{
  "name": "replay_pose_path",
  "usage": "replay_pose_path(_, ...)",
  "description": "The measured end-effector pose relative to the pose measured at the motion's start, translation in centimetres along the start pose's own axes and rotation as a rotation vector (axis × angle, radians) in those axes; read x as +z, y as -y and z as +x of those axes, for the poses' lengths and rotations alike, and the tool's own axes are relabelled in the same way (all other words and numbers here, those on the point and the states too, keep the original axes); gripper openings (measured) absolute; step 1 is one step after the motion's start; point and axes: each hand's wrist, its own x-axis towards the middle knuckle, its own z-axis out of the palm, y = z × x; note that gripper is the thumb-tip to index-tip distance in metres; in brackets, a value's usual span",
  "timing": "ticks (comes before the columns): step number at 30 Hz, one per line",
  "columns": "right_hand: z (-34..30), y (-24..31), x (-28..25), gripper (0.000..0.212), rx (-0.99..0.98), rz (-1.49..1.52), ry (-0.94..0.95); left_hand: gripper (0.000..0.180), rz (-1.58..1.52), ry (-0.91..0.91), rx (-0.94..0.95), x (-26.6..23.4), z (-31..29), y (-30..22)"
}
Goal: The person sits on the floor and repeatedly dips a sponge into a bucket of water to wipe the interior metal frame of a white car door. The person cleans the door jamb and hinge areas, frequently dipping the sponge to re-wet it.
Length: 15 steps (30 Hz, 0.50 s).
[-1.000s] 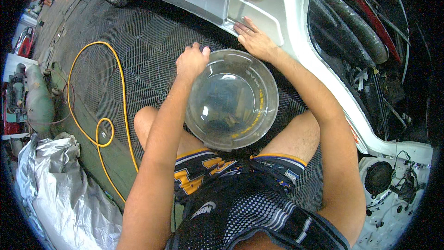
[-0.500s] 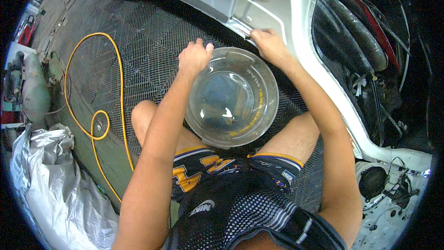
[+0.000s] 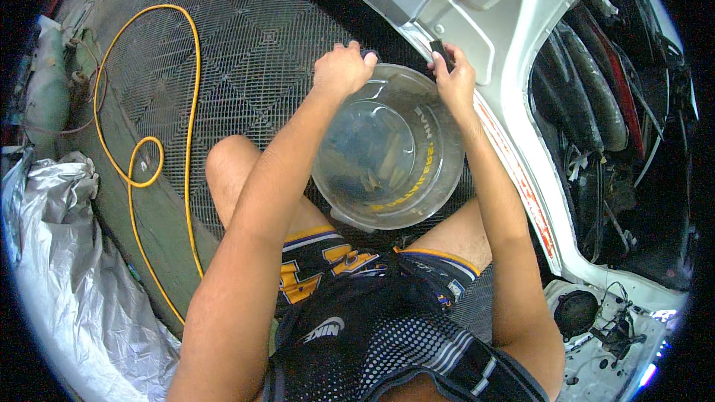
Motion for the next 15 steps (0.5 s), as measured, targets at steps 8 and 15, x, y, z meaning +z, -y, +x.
replay_pose_path(8,1.3,-1.2,-1.6,0.020,-0.759,-0.661,-0.075,0.058,-0.023,0.005,0.008,0.2,0.3,0.2)
replay_pose_path(15,6.8,-3.8,-1.0,0.017,-1.083,-0.970,0.070,0.059,-0.025,0.027,0.006,-0.3,0.1,-0.3)
